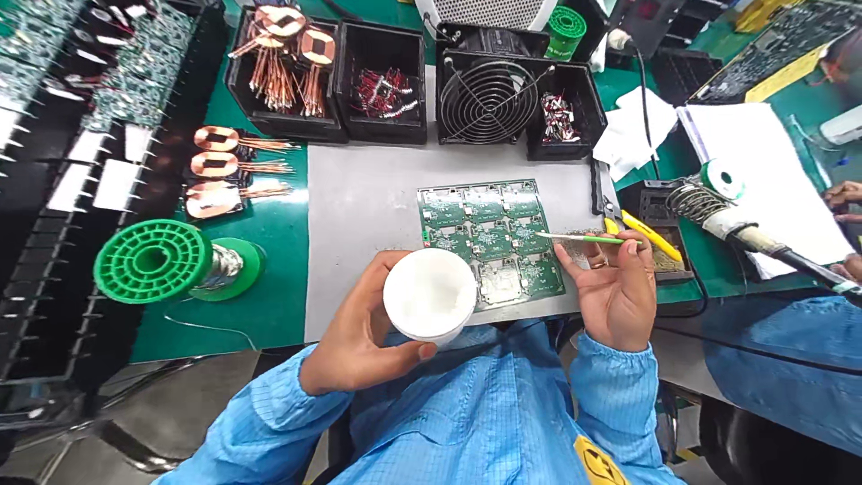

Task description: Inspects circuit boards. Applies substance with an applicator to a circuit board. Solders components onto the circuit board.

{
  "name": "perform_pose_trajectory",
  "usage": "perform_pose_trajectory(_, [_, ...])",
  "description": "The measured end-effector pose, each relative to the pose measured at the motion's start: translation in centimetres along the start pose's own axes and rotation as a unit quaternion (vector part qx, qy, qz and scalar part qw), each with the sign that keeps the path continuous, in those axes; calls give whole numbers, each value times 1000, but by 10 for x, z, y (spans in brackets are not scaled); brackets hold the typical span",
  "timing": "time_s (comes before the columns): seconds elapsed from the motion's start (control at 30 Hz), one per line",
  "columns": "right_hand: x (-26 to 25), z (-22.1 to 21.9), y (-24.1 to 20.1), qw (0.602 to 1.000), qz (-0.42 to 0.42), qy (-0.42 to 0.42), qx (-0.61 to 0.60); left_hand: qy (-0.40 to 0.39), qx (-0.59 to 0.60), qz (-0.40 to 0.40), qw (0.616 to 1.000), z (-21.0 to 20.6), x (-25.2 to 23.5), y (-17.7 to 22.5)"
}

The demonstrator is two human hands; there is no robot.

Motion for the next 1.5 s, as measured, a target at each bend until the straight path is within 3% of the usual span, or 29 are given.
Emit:
perform_pose_trajectory(0.1, [18, 3, -16, 981, 136, -13, 135, 63, -154, -82, 983, 7, 2, 2])
perform_pose_trajectory(0.23, [64, 5, -30, 847, 366, -43, 383, 144, -343, -152, 916, 13, 5, -2])
perform_pose_trajectory(0.33, [83, 13, -27, 783, 419, -32, 458, 162, -378, -132, 902, 14, 3, -6])
perform_pose_trajectory(0.47, [83, 16, -20, 782, 416, -38, 462, 165, -368, -98, 910, 16, 3, -11])
perform_pose_trajectory(0.57, [81, 15, -18, 758, 431, -47, 487, 174, -353, -80, 916, 18, 4, -13])
perform_pose_trajectory(1.03, [85, 1, -17, 732, 435, -81, 518, 179, -376, -81, 906, 17, 4, -13])
perform_pose_trajectory(1.17, [80, 6, -19, 719, 455, -48, 524, 178, -377, -85, 905, 17, 4, -13])
perform_pose_trajectory(1.37, [81, 5, -20, 728, 445, -57, 519, 178, -378, -89, 904, 16, 4, -13])
perform_pose_trajectory(1.5, [80, 3, -26, 760, 439, -53, 476, 186, -383, -95, 900, 15, 3, -12])
Point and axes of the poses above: each hand's wrist, its own x-axis away from the middle knuckle, its own z-axis out of the back of the hand, y = z × x, the point moved 6 cm from there along -x, towards the middle knuckle, and after that the axes turned 2 degrees about z, right-handed, at the moved point
